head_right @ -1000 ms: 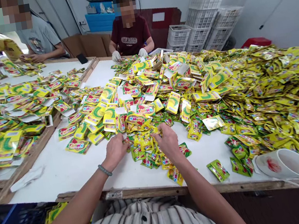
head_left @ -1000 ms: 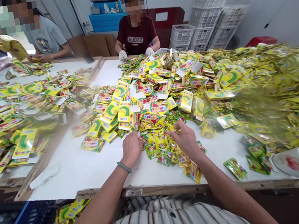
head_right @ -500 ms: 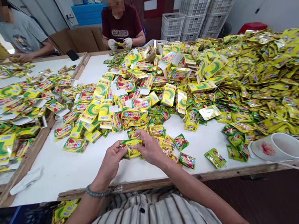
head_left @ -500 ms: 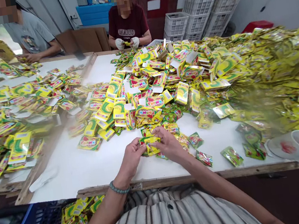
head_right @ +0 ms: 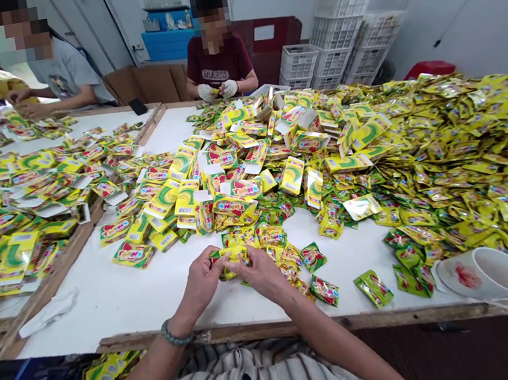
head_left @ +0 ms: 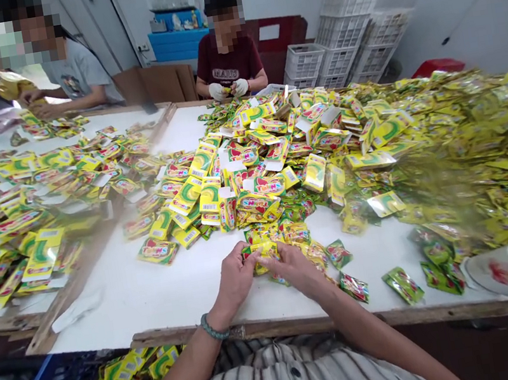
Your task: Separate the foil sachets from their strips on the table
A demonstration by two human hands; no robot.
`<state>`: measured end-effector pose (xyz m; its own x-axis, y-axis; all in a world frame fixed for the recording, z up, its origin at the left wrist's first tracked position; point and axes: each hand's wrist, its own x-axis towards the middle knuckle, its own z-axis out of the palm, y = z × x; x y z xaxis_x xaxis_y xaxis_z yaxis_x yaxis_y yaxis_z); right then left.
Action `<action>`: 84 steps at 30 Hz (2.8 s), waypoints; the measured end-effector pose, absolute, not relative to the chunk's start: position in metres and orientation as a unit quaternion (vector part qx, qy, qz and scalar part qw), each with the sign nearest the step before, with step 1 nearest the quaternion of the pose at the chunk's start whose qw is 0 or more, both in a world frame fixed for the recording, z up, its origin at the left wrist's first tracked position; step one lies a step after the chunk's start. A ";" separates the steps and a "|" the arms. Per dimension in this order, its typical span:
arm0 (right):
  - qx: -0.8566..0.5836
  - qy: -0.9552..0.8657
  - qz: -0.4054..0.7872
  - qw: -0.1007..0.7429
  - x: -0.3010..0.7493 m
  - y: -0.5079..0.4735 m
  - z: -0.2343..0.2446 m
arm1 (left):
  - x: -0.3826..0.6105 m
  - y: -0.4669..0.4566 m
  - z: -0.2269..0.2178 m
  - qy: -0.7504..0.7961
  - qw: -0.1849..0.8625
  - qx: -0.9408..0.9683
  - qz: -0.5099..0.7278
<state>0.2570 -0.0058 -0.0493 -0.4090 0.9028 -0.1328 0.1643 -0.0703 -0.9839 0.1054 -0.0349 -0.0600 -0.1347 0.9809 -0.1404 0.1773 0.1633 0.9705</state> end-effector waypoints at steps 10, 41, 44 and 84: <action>-0.502 -0.679 0.396 0.360 0.273 -0.004 -0.042 | 0.091 0.018 -0.026 0.629 0.257 0.644 0.351; -0.457 -0.617 0.543 0.340 0.298 0.042 -0.018 | 0.081 -0.022 -0.043 0.527 0.561 0.413 0.486; -0.485 -0.668 0.486 0.287 0.295 0.041 -0.011 | 0.086 -0.023 -0.040 0.514 0.602 0.414 0.450; -0.481 -0.751 0.341 0.296 0.270 -0.006 -0.029 | 0.105 -0.038 -0.047 0.489 0.658 0.328 0.469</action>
